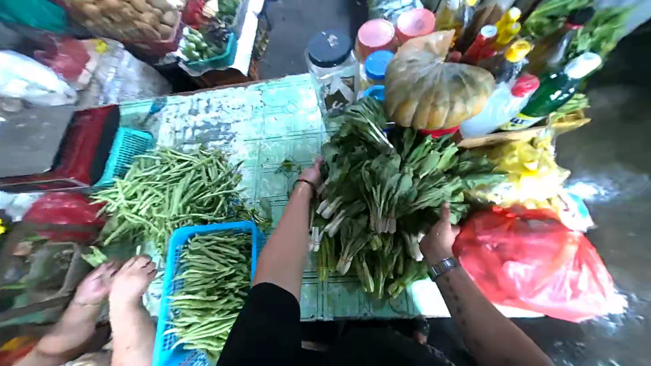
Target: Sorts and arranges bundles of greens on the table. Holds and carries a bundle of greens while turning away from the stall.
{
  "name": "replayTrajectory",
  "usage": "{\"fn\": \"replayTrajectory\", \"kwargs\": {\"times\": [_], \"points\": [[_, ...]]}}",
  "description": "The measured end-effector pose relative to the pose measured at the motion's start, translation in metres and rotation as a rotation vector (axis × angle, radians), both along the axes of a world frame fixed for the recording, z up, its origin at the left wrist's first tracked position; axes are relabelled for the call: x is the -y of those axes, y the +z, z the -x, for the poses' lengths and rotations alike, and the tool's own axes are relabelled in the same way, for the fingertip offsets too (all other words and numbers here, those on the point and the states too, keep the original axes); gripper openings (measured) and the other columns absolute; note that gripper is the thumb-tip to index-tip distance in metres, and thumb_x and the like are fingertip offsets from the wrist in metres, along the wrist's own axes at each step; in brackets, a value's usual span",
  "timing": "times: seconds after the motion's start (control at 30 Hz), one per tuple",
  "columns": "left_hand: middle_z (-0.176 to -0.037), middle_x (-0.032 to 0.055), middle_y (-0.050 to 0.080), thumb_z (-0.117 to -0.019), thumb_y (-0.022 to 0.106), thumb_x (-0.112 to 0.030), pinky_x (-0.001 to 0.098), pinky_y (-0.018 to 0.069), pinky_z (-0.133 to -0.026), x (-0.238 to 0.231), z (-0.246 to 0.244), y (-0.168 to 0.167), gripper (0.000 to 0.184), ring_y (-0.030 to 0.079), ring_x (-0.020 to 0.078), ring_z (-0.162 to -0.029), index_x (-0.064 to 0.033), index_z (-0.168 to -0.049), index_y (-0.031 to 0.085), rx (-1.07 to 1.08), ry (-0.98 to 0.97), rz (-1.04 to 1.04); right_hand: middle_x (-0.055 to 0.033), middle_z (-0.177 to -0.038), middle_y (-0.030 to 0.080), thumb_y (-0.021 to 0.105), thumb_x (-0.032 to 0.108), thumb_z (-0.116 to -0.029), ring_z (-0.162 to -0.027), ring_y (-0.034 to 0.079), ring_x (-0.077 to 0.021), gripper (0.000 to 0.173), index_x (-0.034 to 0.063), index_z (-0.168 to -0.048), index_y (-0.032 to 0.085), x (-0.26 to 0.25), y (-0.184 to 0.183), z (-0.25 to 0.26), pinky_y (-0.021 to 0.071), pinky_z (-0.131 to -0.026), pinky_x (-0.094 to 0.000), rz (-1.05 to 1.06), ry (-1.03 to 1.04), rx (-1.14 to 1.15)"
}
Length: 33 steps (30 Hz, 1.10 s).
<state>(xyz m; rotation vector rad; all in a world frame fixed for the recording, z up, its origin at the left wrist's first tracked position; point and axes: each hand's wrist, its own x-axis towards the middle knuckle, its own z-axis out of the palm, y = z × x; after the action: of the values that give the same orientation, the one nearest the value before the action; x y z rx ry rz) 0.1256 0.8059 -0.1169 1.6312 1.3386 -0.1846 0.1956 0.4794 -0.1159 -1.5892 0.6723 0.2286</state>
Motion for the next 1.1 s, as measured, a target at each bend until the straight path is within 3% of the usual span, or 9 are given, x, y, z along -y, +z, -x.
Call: {"fn": "replayTrajectory", "kwargs": {"times": [0.23, 0.43, 0.57, 0.73, 0.83, 0.9, 0.97, 1.03, 1.1], "points": [[-0.133, 0.0313, 0.061, -0.0986, 0.027, -0.078, 0.0649, 0.0433, -0.106, 0.003, -0.01, 0.002, 0.095, 0.057, 0.044, -0.128, 0.0041, -0.129, 0.064, -0.016, 0.011, 0.005, -0.0252, -0.164, 0.027, 0.069, 0.047, -0.0968, -0.149, 0.038, -0.029, 0.106, 0.0026, -0.163, -0.001, 0.015, -0.017, 0.008, 0.0383, -0.119, -0.0456, 0.042, 0.14, -0.017], [-0.13, 0.0247, 0.065, -0.0876, 0.035, -0.09, 0.0623, 0.0502, -0.1, -0.019, -0.034, -0.027, 0.102, 0.063, 0.0378, -0.121, -0.0025, -0.132, 0.064, 0.096, 0.144, 0.089, -0.0172, -0.126, 0.064, 0.055, 0.053, -0.1031, -0.112, 0.065, -0.0213, 0.069, -0.0003, -0.146, 0.044, 0.014, -0.019, 0.001, 0.0557, -0.097, -0.0411, -0.216, 0.076, -0.066], [-0.132, 0.0275, 0.063, -0.0938, 0.033, -0.083, 0.0658, 0.0444, -0.106, -0.011, -0.051, -0.012, 0.095, 0.059, 0.0417, -0.127, -0.0021, -0.133, 0.064, 0.095, -0.14, -0.039, -0.011, -0.135, 0.065, 0.033, 0.061, -0.107, -0.124, 0.062, -0.0199, 0.067, 0.0085, -0.146, 0.051, 0.022, -0.022, -0.013, 0.0533, -0.104, -0.0452, -0.438, 0.268, -0.116], [-0.132, 0.0219, 0.064, -0.0954, 0.028, -0.082, 0.0609, 0.05, -0.101, -0.012, -0.053, -0.006, 0.093, 0.062, 0.035, -0.123, -0.0055, -0.137, 0.059, 0.187, -0.094, 0.048, -0.013, -0.127, 0.067, 0.042, 0.063, -0.104, -0.114, 0.066, -0.0196, 0.071, 0.004, -0.142, 0.053, 0.025, -0.038, -0.027, 0.0558, -0.096, -0.0422, -0.219, 0.379, -0.128], [-0.14, 0.0215, 0.06, -0.0917, 0.027, -0.087, 0.061, 0.048, -0.104, -0.013, -0.06, -0.012, 0.1, 0.058, 0.0348, -0.13, -0.0058, -0.142, 0.057, 0.17, 0.112, 0.065, -0.0161, -0.142, 0.06, 0.054, 0.058, -0.101, -0.132, 0.057, -0.0212, 0.075, 0.0033, -0.15, 0.045, 0.011, -0.034, -0.025, 0.0483, -0.111, -0.0442, -0.102, 0.36, -0.078], [-0.147, 0.0215, 0.055, -0.096, 0.02, -0.083, 0.0599, 0.0435, -0.111, -0.012, -0.069, -0.015, 0.097, 0.053, 0.0341, -0.137, -0.0062, -0.147, 0.053, 0.147, 0.031, 0.019, -0.0184, -0.144, 0.058, 0.063, 0.057, -0.0963, -0.135, 0.055, -0.0217, 0.081, 0.0008, -0.151, 0.042, 0.007, -0.035, -0.023, 0.0456, -0.114, -0.0439, -0.035, 0.369, -0.033], [-0.153, 0.011, 0.052, -0.0992, 0.014, -0.078, 0.0541, 0.0433, -0.113, -0.016, -0.073, -0.011, 0.086, 0.05, 0.025, -0.14, -0.0185, -0.154, 0.045, 0.228, -0.058, 0.122, -0.0167, -0.143, 0.058, 0.064, 0.053, -0.0962, -0.135, 0.055, -0.0182, 0.077, -0.0002, -0.148, 0.045, 0.012, -0.039, -0.025, 0.045, -0.115, -0.0399, -0.063, 0.396, 0.027], [-0.126, 0.0054, 0.069, -0.0985, 0.015, -0.078, 0.0481, 0.057, -0.092, -0.017, -0.07, -0.007, 0.08, 0.066, 0.0193, -0.114, -0.0242, -0.141, 0.056, 0.355, -0.003, 0.257, -0.0147, -0.138, 0.063, 0.06, 0.05, -0.1, -0.128, 0.06, -0.0158, 0.068, -0.0003, -0.145, 0.05, 0.021, -0.043, -0.028, 0.05, -0.11, -0.037, -0.159, 0.416, 0.038], [-0.113, 0.0031, 0.073, -0.0991, 0.014, -0.077, 0.0418, 0.0607, -0.083, -0.024, -0.062, -0.011, 0.078, 0.07, 0.0159, -0.102, -0.0242, -0.135, 0.058, 0.502, 0.003, 0.397, -0.0135, -0.129, 0.066, 0.052, 0.048, -0.1049, -0.117, 0.065, -0.0157, 0.061, 0.0005, -0.144, 0.049, 0.026, -0.045, -0.035, 0.0548, -0.1, -0.0357, -0.273, 0.439, -0.008]]}}
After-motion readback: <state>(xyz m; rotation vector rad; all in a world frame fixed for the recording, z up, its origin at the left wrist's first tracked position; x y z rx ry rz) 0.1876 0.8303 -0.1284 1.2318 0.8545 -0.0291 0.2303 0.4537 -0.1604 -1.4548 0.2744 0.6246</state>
